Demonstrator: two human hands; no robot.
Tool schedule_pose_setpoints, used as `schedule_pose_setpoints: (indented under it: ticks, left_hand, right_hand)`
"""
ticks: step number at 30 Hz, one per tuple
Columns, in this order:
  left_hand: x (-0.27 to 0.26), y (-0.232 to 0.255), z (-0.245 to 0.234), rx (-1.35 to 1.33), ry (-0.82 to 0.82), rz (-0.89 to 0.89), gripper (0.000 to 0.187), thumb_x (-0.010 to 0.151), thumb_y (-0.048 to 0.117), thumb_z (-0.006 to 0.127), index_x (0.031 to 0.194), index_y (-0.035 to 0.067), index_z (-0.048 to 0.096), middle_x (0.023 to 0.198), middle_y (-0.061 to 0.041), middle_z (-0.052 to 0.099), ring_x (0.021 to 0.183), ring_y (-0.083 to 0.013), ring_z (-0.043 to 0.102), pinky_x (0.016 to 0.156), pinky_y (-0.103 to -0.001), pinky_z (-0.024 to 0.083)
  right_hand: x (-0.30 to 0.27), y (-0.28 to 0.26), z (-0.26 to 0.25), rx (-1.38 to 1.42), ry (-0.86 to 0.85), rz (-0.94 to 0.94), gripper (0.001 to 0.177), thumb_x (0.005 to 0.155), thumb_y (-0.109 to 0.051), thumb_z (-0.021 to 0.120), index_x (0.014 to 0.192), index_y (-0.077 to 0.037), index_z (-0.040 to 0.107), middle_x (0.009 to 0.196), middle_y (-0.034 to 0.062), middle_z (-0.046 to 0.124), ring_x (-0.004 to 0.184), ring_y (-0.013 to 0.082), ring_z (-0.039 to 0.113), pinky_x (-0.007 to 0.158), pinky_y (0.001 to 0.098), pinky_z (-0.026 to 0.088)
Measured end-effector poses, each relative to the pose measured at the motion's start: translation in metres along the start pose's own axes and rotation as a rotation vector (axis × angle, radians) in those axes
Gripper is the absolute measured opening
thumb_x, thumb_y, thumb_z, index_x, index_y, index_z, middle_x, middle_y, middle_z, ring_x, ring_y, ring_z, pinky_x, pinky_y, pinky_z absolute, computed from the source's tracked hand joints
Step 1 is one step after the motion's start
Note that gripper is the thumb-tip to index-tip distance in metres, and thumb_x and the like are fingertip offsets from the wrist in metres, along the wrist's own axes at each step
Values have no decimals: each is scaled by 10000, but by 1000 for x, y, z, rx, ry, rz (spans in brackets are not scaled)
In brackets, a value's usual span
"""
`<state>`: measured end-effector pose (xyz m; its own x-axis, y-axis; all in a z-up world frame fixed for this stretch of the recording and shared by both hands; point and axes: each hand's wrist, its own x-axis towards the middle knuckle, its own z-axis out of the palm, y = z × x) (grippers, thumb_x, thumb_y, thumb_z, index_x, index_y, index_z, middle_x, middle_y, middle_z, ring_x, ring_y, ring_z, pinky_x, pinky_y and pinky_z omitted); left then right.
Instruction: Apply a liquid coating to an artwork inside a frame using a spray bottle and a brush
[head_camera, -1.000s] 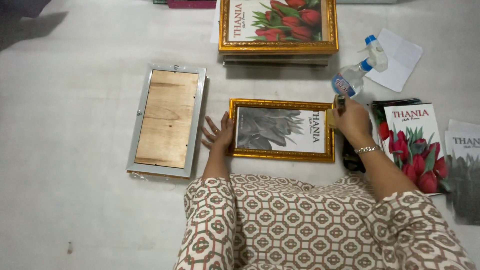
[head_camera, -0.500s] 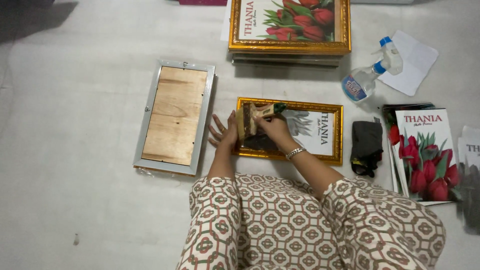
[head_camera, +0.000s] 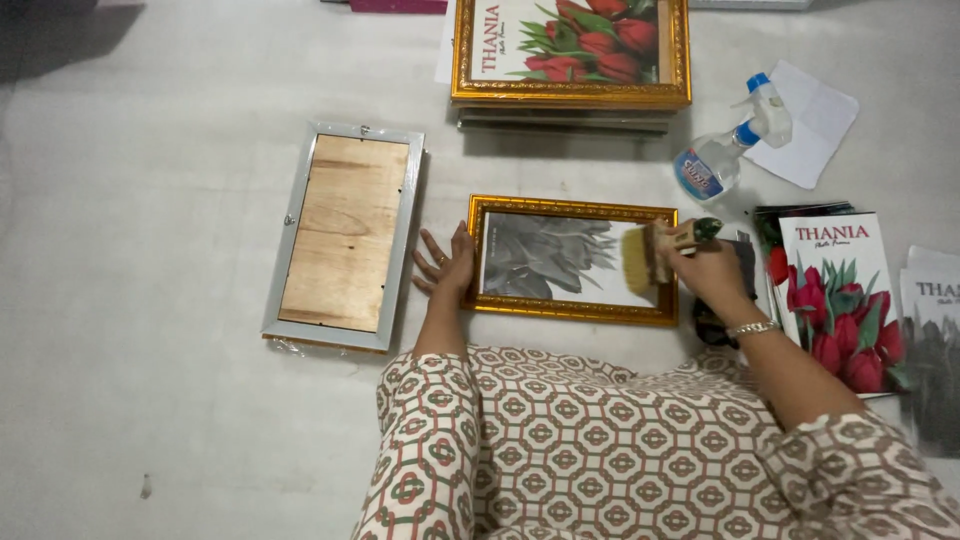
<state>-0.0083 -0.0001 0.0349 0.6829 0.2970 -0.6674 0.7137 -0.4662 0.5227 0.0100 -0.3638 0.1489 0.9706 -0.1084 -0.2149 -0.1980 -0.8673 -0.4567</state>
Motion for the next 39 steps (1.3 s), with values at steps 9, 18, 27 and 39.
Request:
schedule_pose_setpoints:
  ticks: [9,18,27,39]
  left_hand:
    - [16,-9,8,7,17,7,612,963,807,32,1548,630,72,1635,19,-376,1493,-440,-295,1139,-700,-205]
    - [14,-6,7,-4,23,-13,658,933,841,-22,1548,629,77,1655,27,-334,1500,-430,-289,1140,-693,-214]
    - [17,-10,9,26,19,-16,629,963,807,29,1559,611,66,1639,23,-368,1497,-436,-290,1146,-695,-200]
    - [4,-5,0,130,-20,57,862,885,846,428,1585,566,10,1646,-61,-364,1511,-491,-221,1137,-735,-150]
  right_hand:
    - [-34,-37,35,348,-145,-194,330,905,-110,747,1216,-50,653,999,262,705,866,419,719,742,517,601]
    - [-67,-131,104,501,-330,-41,476,882,-434,776,1196,-77,745,1133,269,731,1106,396,702,978,488,547]
    - [-43,-74,22,297,-335,-15,305,913,-170,741,1208,-100,710,1151,303,719,949,390,739,854,447,611]
    - [-32,10,-13,304,-138,-169,263,827,-73,718,1079,-24,773,909,247,738,808,379,671,752,470,547]
